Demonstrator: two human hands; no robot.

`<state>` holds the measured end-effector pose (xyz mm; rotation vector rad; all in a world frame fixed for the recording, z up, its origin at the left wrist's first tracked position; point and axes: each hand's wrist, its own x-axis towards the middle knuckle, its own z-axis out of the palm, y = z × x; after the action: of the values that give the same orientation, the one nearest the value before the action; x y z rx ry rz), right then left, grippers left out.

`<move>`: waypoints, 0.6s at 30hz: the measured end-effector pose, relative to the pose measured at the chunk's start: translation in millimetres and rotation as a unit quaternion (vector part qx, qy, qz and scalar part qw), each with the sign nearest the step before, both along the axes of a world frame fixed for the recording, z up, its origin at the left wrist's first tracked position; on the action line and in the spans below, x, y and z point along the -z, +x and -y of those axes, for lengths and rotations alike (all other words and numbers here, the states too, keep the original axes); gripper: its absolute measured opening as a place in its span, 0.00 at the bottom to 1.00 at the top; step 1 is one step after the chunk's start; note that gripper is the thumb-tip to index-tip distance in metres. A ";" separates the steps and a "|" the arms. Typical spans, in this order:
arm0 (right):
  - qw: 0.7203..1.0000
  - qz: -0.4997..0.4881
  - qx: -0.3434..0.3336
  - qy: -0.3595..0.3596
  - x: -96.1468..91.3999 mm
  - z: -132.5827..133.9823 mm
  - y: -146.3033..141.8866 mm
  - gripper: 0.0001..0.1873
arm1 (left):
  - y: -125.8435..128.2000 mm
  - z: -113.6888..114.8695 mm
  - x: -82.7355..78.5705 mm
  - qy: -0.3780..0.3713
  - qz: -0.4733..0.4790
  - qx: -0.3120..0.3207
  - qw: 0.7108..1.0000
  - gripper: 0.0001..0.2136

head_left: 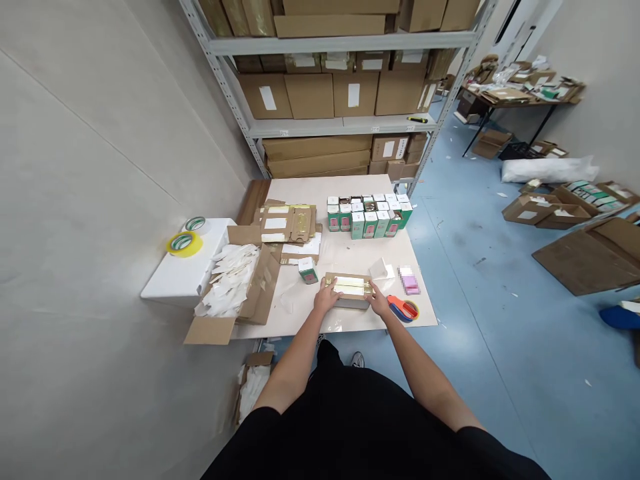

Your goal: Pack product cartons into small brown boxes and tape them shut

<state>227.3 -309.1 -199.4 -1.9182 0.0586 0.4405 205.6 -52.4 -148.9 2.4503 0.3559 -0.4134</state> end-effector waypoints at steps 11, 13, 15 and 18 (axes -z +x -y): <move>1.000 0.009 0.006 -0.016 2.1 -1.5 19.8 0.41 | 3.4 8.6 19.5 -0.042 0.062 -0.027 0.997 0.33; 0.999 0.007 0.008 -0.039 3.0 -1.3 12.0 0.40 | -2.4 6.8 20.3 -0.039 0.064 -0.022 0.997 0.33; 0.999 0.017 0.002 -0.049 5.6 -0.5 -0.5 0.40 | -11.2 6.1 20.7 -0.034 0.060 -0.018 0.997 0.34; 0.998 0.035 -0.002 -0.057 10.3 1.7 -17.6 0.40 | -24.0 8.6 23.0 -0.029 0.055 -0.021 0.998 0.33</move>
<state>209.7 -310.8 -209.7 -2.0451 0.0345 0.3808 181.6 -61.0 -172.0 2.3925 0.3417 -0.2656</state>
